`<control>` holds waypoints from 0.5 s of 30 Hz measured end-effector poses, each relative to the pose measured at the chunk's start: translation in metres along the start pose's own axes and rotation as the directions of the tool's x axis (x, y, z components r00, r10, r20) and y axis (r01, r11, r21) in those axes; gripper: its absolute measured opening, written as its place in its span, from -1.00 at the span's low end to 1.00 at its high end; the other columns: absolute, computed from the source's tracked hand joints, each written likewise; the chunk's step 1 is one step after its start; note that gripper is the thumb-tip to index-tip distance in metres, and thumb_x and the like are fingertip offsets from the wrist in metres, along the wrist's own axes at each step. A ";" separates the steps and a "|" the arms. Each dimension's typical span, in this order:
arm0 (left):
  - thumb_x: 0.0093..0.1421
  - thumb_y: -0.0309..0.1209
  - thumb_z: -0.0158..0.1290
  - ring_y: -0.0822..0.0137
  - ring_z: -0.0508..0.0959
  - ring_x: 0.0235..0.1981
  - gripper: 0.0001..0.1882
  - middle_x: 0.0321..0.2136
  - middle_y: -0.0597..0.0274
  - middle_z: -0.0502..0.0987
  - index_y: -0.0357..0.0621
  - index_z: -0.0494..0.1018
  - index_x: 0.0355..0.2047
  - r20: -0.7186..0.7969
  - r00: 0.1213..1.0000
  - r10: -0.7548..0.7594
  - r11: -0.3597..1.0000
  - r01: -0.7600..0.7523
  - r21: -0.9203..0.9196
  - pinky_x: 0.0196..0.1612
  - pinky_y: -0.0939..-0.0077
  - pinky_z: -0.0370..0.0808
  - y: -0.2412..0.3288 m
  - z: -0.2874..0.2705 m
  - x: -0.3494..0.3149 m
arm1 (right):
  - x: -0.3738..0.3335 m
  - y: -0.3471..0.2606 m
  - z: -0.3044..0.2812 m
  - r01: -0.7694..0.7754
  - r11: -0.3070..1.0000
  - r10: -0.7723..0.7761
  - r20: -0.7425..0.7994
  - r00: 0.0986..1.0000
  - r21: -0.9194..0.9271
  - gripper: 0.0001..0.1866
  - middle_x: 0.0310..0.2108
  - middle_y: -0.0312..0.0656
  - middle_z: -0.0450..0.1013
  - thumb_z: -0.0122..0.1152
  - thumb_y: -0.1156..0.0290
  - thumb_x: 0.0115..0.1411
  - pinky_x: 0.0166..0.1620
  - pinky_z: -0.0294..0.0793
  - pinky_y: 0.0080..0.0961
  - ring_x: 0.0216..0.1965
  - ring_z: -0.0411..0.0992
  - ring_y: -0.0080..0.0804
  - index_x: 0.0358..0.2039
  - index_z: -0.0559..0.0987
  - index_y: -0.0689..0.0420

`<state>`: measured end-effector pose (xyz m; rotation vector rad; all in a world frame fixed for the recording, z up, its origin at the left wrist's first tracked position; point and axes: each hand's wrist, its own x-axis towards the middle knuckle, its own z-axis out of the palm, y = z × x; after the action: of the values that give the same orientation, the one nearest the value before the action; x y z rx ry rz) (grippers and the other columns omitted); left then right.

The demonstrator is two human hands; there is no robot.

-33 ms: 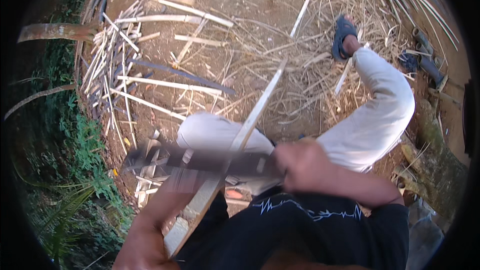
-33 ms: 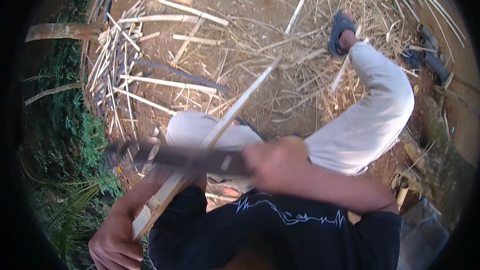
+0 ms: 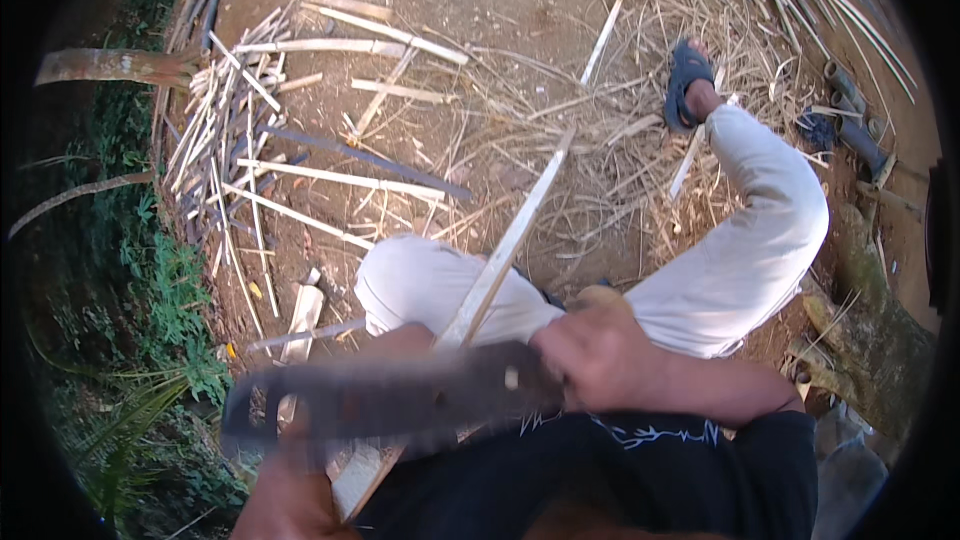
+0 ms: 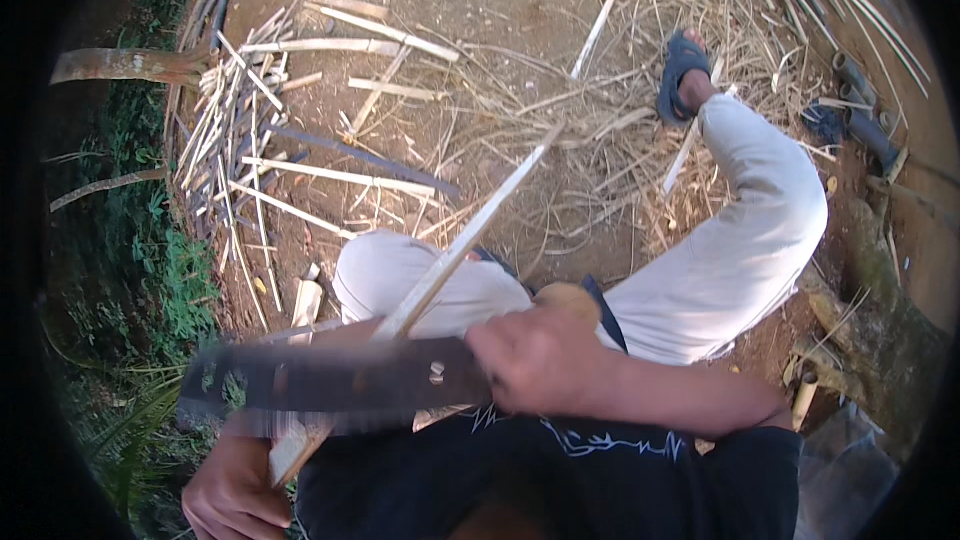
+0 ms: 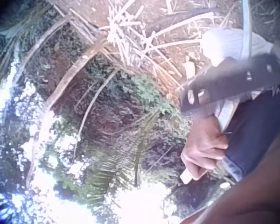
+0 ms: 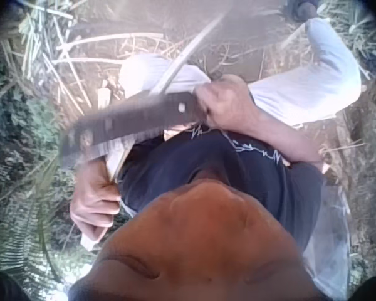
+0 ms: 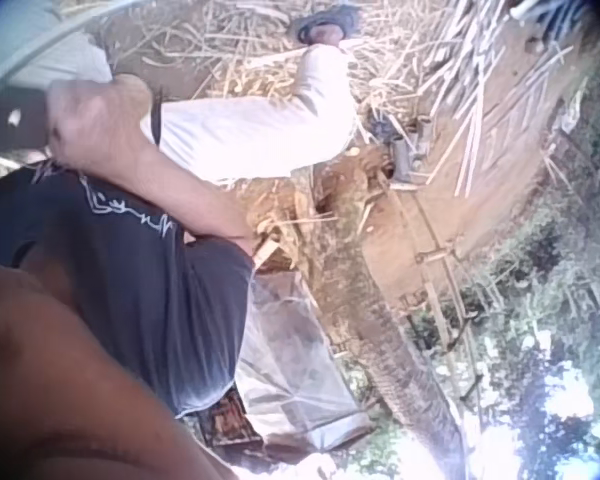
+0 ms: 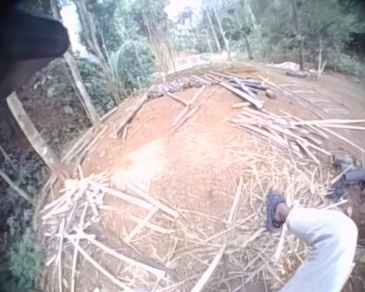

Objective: The person uses a machete to shave and smooth long strips of bamboo while sitting on the ground. They handle the bamboo by hand, removing layers to thin and process the material.

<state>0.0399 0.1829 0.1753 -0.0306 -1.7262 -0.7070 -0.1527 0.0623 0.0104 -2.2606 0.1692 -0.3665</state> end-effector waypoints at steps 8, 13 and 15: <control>0.22 -0.52 -0.13 0.65 0.15 -0.78 -0.64 -0.76 0.55 0.13 0.12 0.15 -0.70 0.043 0.998 -0.037 0.999 0.035 0.039 -0.74 0.65 -0.07 0.007 0.005 0.009 | -0.003 0.118 0.015 -0.567 0.819 0.573 0.159 0.804 -0.084 -0.70 -0.53 0.04 0.49 0.31 0.37 -0.12 -0.37 0.50 -0.11 -0.48 0.51 0.05 -0.37 0.46 0.18; 0.26 -0.46 -0.17 0.61 0.17 -0.77 -0.65 -0.76 0.50 0.15 0.13 0.16 -0.69 -0.022 1.000 -0.006 1.000 0.007 0.010 -0.74 0.62 -0.06 0.005 -0.002 -0.011 | -0.012 0.080 0.017 0.004 0.992 0.003 0.055 0.999 -0.128 -0.80 -0.55 0.00 0.49 0.26 0.39 -0.06 -0.35 0.52 -0.14 -0.50 0.50 0.00 -0.50 0.46 0.23; 0.28 -0.43 -0.17 0.61 0.19 -0.76 -0.65 -0.75 0.50 0.16 0.12 0.17 -0.68 -0.012 0.999 0.032 0.999 -0.032 -0.029 -0.73 0.63 -0.06 -0.004 -0.004 -0.025 | -0.029 0.167 0.010 -0.539 0.821 0.565 0.127 0.815 -0.190 -0.80 -0.57 -0.03 0.51 0.21 0.32 0.01 -0.34 0.54 -0.12 -0.50 0.53 -0.03 -0.45 0.48 0.19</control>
<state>0.0495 0.1864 0.1514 -0.0744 -1.7007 -0.7076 -0.1772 -0.0330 -0.1278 -2.2448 0.7655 0.1690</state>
